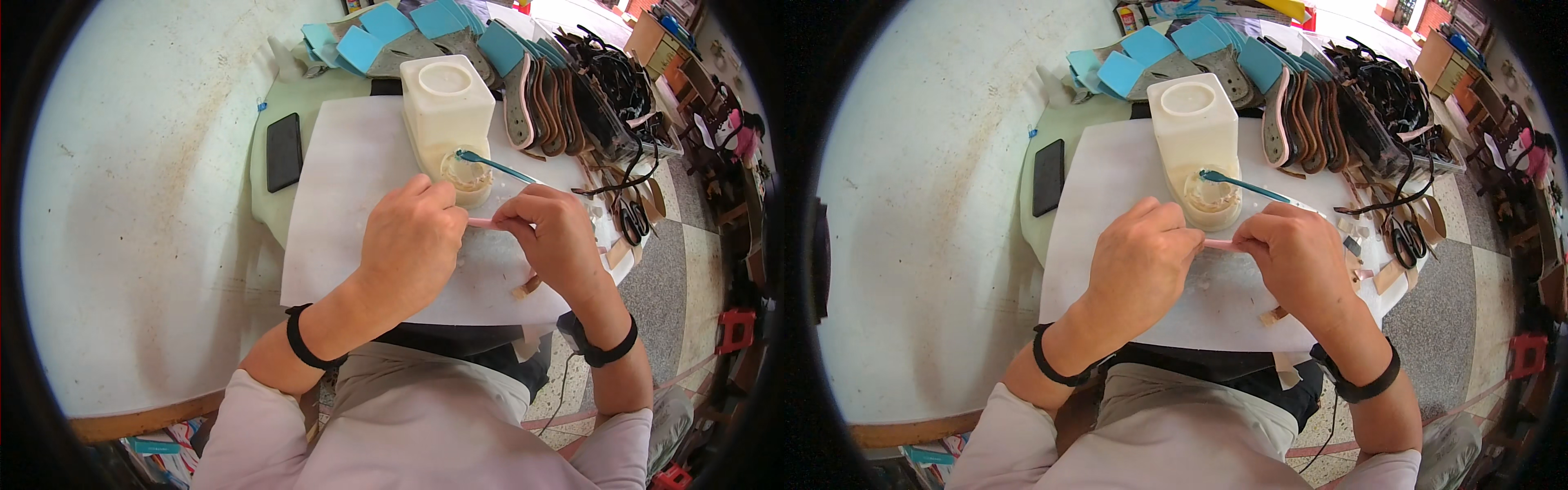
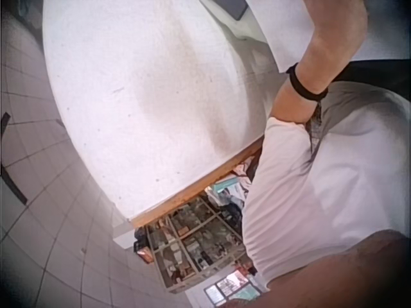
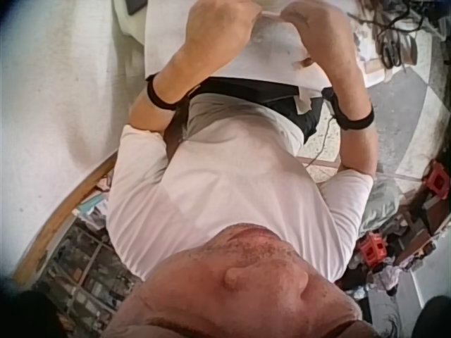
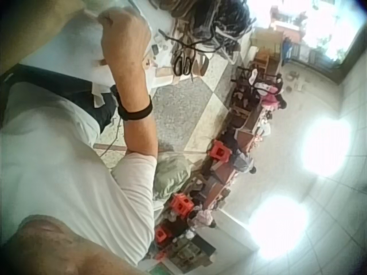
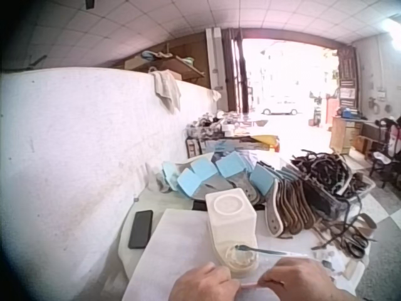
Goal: Applying adhesive to a shoe insole component using a brush and then attaching a small strip to the heel area.
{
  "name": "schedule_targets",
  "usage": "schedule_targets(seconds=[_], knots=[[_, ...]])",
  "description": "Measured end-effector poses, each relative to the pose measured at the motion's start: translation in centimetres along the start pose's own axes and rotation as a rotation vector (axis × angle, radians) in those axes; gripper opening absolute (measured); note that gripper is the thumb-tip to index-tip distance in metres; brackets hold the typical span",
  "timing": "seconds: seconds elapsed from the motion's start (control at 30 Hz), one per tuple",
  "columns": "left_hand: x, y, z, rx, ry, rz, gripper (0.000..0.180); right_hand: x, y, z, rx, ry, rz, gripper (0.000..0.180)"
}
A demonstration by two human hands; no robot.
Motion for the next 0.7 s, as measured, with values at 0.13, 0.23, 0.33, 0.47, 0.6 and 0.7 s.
schedule_targets(seconds=[0.13, 0.23, 0.33, 0.47, 0.6, 0.7], knots=[[0.1, 0.1, 0.1, -0.006, 0.006, 0.005, 0.004, -0.3, 0.5, 0.1, -0.054, -0.037, 0.032, 0.003], [0.1, 0.2, 0.0, -0.013, 0.009, 0.011, 0.004, -0.5, 0.7, 0.1, -0.130, -0.071, 0.075, 0.002], [0.0, 0.3, 0.0, -0.020, 0.004, 0.014, 0.004, -0.6, 1.0, 0.2, -0.114, -0.103, 0.110, 0.005], [-0.1, 0.4, 0.0, -0.036, 0.010, 0.012, 0.004, -0.7, 0.9, 0.2, -0.143, -0.070, 0.108, 0.004], [-0.1, 0.5, -0.1, -0.049, 0.019, 0.021, 0.004, -0.8, 1.2, 0.3, -0.168, -0.073, 0.127, 0.005], [-0.2, 0.6, -0.2, -0.060, 0.014, 0.023, 0.004, -0.9, 1.4, 0.1, -0.190, -0.079, 0.152, 0.005]])
Point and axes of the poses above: each hand's wrist, its own x-axis towards the middle knuckle, its own z-axis out of the back of the hand, y = z × x, the point moved 10 cm from there along x, towards the middle knuckle, and after that the axes turned 1 degree about y, right-handed, at the moved point
